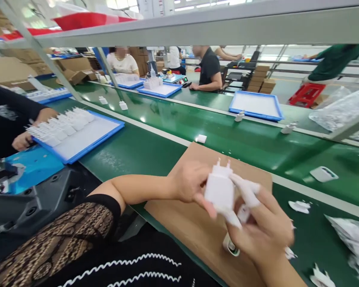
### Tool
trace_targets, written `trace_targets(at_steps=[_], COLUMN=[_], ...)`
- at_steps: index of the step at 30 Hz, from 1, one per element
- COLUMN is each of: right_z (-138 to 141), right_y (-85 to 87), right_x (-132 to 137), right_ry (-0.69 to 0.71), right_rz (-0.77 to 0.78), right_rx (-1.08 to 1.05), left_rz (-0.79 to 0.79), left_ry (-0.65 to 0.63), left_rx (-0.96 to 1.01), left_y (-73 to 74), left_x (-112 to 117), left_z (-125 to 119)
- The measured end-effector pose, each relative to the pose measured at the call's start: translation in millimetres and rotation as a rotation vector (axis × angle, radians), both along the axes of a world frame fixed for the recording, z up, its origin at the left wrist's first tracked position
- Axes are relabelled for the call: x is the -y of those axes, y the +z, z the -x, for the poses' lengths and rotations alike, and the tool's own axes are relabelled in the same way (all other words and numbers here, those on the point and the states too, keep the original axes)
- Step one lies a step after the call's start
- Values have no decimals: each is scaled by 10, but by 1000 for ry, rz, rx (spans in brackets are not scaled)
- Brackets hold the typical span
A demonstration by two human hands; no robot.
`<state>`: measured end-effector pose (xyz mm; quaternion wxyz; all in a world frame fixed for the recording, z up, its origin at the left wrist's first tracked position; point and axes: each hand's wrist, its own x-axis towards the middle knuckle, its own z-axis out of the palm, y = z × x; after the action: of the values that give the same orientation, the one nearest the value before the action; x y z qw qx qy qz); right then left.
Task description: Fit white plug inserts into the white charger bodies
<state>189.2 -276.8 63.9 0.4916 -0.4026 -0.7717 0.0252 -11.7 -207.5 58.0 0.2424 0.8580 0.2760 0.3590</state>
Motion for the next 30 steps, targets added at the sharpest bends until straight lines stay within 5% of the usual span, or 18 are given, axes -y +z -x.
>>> trace_targets(at_steps=[7, 10, 13, 17, 23, 30], right_z=[117, 8, -214, -437, -381, -361], right_y=[-66, -89, -147, -267, -265, -242], right_x=[-330, -400, -553, -766, -773, -887], right_ry=[-18, -64, -82, 55, 79, 16], right_rz=[-226, -48, 277, 559, 730, 622], right_rx=[70, 73, -99, -344, -536, -806], left_rz=[675, 795, 757, 547, 414, 202], left_ry=[-368, -264, 78, 483, 573, 772], left_rx=[452, 496, 364, -48, -172, -209], left_y=[-156, -254, -377, -466, -554, -690], left_x=[-42, -203, -599, -1254, -1878, -1966], left_z=[44, -3, -63, -167, -302, 13])
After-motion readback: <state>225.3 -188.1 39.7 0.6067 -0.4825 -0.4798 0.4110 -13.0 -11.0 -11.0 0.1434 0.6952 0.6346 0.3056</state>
